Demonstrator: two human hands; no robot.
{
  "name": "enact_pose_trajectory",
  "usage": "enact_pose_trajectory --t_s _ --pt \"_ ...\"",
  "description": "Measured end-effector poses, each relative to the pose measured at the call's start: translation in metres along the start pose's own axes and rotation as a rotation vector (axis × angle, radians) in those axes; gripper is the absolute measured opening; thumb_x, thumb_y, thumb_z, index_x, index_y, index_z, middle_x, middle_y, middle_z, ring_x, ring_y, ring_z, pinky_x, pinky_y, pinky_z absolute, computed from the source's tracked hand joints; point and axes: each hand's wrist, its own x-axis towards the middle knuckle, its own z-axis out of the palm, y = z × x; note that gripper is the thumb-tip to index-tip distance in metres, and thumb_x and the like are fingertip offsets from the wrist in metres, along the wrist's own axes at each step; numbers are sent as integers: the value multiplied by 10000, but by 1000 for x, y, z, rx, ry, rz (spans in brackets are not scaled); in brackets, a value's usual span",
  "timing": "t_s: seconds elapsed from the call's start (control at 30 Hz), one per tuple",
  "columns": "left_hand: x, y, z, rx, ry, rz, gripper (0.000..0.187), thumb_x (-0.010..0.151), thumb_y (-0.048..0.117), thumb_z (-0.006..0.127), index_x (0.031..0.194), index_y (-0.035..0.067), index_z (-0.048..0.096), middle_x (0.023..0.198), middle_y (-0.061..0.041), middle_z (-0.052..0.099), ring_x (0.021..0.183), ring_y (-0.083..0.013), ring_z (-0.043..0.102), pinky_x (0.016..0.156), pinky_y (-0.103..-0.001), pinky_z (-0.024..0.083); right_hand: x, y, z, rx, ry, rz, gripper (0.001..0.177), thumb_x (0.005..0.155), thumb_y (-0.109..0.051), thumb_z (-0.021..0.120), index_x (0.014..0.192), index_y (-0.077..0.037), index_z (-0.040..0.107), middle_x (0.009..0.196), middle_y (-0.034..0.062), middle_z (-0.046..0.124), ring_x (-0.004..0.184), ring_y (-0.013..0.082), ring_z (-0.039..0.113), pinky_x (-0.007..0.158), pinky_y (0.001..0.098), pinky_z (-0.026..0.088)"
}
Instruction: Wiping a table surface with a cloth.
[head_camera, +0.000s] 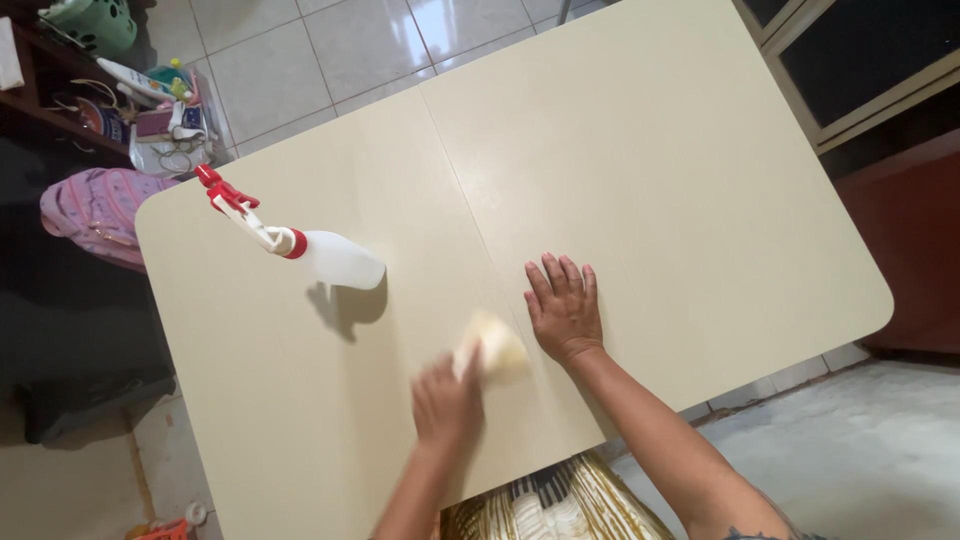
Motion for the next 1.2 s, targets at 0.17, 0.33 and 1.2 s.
enact_pose_trajectory --t_s 0.17,0.33,1.2 --pt "127 -14 -29 -70 -51 -424 590 950 307 653 1505 345 457 1252 -113 592 1131 -323 571 981 -503 414 3 -2 -5 28 -3 11 481 1031 -402 457 1477 -226 500 1550 55 424 1450 266 345 1231 542 173" --pt "109 -8 -17 -51 -72 -484 629 913 285 676 1497 355 453 1265 -93 581 1147 -309 564 976 -489 410 3 -2 -3 35 -18 18 480 1026 -406 457 1472 -235 504 1549 53 424 1452 261 336 1228 541 173" --pt "40 13 -1 -58 61 -128 664 847 219 709 1473 285 496 1249 -119 602 1065 -331 579 938 -525 411 2 1 -3 30 -2 13 479 1024 -403 472 1467 -225 509 1532 63 428 1440 265 349 1225 545 187"
